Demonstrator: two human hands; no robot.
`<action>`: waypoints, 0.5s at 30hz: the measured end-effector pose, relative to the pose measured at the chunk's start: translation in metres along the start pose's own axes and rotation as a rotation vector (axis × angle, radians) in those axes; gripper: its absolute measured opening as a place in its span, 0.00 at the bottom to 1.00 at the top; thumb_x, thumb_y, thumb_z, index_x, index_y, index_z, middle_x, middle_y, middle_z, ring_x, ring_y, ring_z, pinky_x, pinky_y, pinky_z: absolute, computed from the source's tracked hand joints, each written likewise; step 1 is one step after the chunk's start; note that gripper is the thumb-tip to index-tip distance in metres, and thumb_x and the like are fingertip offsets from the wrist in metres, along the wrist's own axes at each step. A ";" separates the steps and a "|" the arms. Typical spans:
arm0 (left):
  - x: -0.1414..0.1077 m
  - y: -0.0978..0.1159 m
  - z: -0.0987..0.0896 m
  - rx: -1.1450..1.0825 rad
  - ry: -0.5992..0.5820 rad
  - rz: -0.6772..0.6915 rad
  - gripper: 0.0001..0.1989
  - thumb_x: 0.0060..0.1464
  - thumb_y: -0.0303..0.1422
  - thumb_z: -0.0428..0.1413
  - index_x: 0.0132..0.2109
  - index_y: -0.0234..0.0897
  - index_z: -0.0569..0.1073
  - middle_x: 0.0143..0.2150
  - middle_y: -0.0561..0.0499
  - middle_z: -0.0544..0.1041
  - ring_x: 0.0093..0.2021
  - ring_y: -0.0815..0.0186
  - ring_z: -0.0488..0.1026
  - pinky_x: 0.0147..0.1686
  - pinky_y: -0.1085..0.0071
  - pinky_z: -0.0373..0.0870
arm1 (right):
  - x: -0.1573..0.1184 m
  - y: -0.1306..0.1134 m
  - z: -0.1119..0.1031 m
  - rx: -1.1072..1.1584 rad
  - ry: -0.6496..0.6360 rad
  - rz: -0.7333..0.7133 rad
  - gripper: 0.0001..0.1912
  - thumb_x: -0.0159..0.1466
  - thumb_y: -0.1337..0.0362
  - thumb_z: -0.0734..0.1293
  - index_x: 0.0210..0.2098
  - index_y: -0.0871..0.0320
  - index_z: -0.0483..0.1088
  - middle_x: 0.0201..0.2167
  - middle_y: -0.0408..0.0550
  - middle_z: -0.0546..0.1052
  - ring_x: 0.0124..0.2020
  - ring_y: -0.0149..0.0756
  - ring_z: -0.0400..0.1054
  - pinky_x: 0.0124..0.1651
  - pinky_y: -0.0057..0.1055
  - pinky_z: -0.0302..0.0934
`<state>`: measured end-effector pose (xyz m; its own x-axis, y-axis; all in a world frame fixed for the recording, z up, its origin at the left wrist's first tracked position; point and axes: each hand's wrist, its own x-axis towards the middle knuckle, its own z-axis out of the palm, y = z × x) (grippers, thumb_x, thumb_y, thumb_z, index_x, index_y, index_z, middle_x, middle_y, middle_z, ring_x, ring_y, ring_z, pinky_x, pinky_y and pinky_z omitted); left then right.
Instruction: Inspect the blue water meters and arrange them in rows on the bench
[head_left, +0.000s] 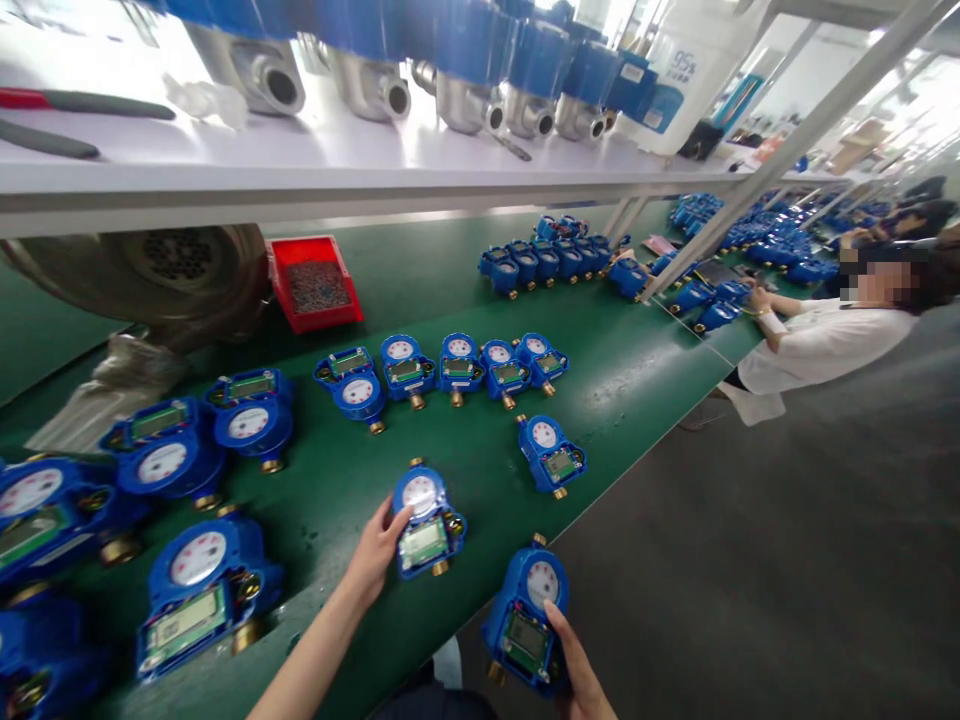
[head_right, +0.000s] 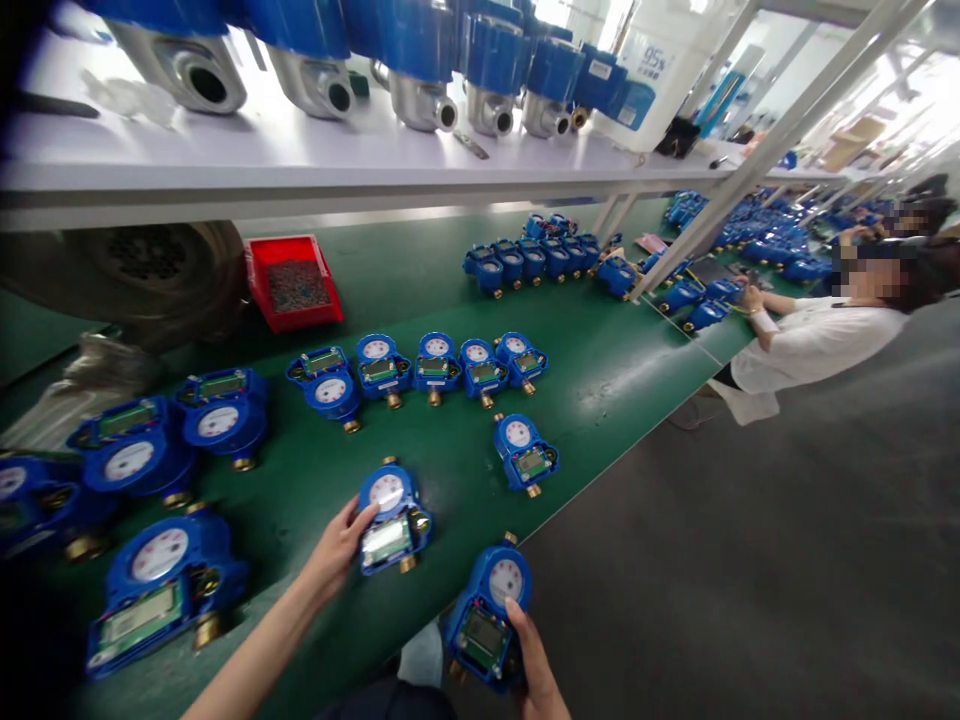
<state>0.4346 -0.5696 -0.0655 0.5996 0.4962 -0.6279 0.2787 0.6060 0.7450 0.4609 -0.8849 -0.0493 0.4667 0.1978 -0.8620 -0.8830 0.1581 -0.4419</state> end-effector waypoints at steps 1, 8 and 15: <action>-0.004 0.002 -0.019 0.024 0.063 0.003 0.28 0.49 0.34 0.61 0.57 0.39 0.66 0.42 0.45 0.79 0.35 0.63 0.77 0.35 0.69 0.75 | 0.003 -0.002 0.003 0.002 -0.019 0.012 0.31 0.46 0.48 0.72 0.46 0.58 0.71 0.43 0.55 0.78 0.53 0.54 0.67 0.53 0.46 0.64; -0.016 0.021 -0.089 0.143 0.147 -0.041 0.27 0.52 0.39 0.57 0.58 0.41 0.64 0.49 0.45 0.77 0.43 0.58 0.76 0.43 0.62 0.74 | 0.016 -0.015 0.018 0.028 -0.177 -0.019 0.28 0.53 0.52 0.70 0.48 0.65 0.70 0.43 0.56 0.78 0.46 0.48 0.72 0.53 0.43 0.64; -0.042 0.061 -0.003 0.688 0.407 0.512 0.25 0.50 0.37 0.56 0.55 0.35 0.68 0.56 0.40 0.68 0.61 0.48 0.57 0.62 0.52 0.47 | 0.018 -0.014 0.012 0.025 -0.113 -0.038 0.32 0.51 0.52 0.72 0.51 0.63 0.68 0.46 0.55 0.77 0.49 0.50 0.70 0.53 0.44 0.64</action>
<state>0.4238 -0.5514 0.0061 0.5005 0.8571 -0.1217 0.5130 -0.1803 0.8393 0.4825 -0.8722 -0.0556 0.5034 0.2988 -0.8107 -0.8639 0.1910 -0.4660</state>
